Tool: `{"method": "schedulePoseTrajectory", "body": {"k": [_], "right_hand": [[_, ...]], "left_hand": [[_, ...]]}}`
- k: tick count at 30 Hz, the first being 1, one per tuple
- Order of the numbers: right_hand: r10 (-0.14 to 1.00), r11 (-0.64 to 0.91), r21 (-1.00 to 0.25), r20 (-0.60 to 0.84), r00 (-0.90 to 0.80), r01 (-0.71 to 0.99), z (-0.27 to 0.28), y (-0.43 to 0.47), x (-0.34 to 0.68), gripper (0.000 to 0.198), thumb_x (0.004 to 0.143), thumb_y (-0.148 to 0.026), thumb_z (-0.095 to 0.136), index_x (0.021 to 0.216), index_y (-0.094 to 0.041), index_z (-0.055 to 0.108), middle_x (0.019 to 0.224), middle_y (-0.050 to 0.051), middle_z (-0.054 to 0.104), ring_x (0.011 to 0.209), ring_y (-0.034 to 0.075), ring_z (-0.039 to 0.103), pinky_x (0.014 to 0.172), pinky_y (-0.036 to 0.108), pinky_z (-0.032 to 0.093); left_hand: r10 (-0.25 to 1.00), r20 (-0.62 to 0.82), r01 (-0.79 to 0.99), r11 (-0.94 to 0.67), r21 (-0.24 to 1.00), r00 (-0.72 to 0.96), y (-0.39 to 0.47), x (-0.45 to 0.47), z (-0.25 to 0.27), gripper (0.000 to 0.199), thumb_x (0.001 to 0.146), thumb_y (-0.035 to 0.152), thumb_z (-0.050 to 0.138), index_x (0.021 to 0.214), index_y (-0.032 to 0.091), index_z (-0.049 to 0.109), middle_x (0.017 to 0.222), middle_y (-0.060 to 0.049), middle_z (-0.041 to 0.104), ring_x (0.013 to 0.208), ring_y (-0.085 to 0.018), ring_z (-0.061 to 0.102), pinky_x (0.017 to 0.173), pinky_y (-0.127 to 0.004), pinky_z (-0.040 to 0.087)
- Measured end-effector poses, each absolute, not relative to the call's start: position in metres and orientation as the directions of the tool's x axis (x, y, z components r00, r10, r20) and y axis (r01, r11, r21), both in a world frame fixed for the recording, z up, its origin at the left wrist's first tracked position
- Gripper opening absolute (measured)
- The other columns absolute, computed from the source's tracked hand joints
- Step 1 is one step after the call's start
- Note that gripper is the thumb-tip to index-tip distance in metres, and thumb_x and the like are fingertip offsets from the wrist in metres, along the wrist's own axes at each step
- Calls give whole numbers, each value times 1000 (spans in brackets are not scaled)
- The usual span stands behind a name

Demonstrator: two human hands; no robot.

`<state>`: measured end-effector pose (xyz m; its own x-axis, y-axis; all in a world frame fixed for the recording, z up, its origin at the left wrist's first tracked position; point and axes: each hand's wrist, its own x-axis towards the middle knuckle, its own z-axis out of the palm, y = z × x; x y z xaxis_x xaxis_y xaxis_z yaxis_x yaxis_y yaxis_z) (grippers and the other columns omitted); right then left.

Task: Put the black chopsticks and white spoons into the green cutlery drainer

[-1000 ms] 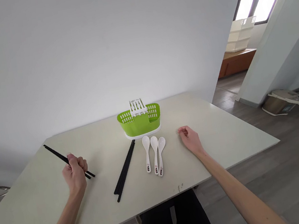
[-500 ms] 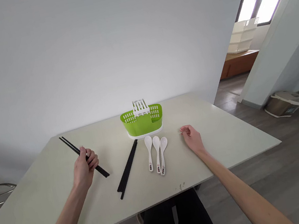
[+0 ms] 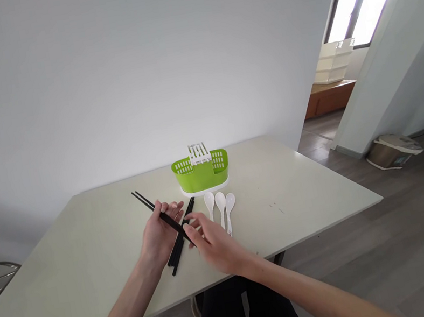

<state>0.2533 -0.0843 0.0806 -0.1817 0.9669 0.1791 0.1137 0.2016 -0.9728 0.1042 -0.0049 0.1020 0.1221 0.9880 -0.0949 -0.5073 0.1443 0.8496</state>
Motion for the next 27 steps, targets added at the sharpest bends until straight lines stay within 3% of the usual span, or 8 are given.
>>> {"method": "schedulePoseTrajectory", "body": {"k": [2, 5, 9, 13, 16, 27], "right_hand": [[959, 19, -1000, 22, -281, -12, 83, -85, 248, 47, 104, -67, 44, 108, -23, 60, 90, 2, 65, 68, 15, 62, 62, 31, 50], [962, -98, -986, -60, -266, -134, 83, -84, 249, 49, 96, -71, 55, 92, -22, 59, 76, -5, 46, 57, 10, 44, 52, 26, 41], [985, -61, -992, -42, -166, -110, 78, -87, 259, 52, 93, -74, 57, 93, -21, 63, 77, -5, 38, 57, 10, 39, 51, 26, 38], [992, -4, -1000, -8, -127, 27, 72, -91, 271, 59, 96, -76, 50, 99, -20, 67, 76, -5, 41, 55, 11, 41, 53, 28, 40], [991, 29, -999, 24, -128, 34, 70, -92, 276, 61, 97, -77, 49, 103, -20, 69, 75, -4, 42, 55, 11, 41, 55, 29, 41], [985, 80, -995, 71, -160, 51, 75, -88, 284, 56, 101, -70, 49, 112, -22, 74, 65, -6, 37, 56, 14, 42, 57, 30, 40]], "left_hand": [[989, -69, -492, 126, 862, 132, -9, 110, 99, 50, 86, 64, 75, 69, 25, 49, 85, -5, 69, 109, -27, 69, 90, -38, 55], [980, -75, -452, 153, 879, 185, -14, 111, 96, 52, 82, 69, 76, 72, 25, 51, 90, -6, 71, 102, -26, 68, 74, -35, 53], [954, -84, -211, 148, 966, 287, -16, 97, 101, 53, 82, 73, 72, 77, 21, 63, 92, -8, 69, 87, -21, 61, 67, -30, 46], [914, -133, 27, 133, 991, 384, -14, 78, 111, 56, 85, 72, 71, 95, 17, 76, 69, 3, 46, 60, -12, 40, 55, -27, 31], [890, -103, 26, 101, 994, 443, -13, 72, 115, 58, 84, 70, 73, 102, 15, 77, 68, 5, 37, 56, -9, 29, 52, -27, 22], [931, -50, 15, 48, 999, 361, -10, 80, 112, 54, 78, 68, 80, 93, 15, 77, 60, 5, 44, 53, -9, 34, 52, -27, 27]]}}
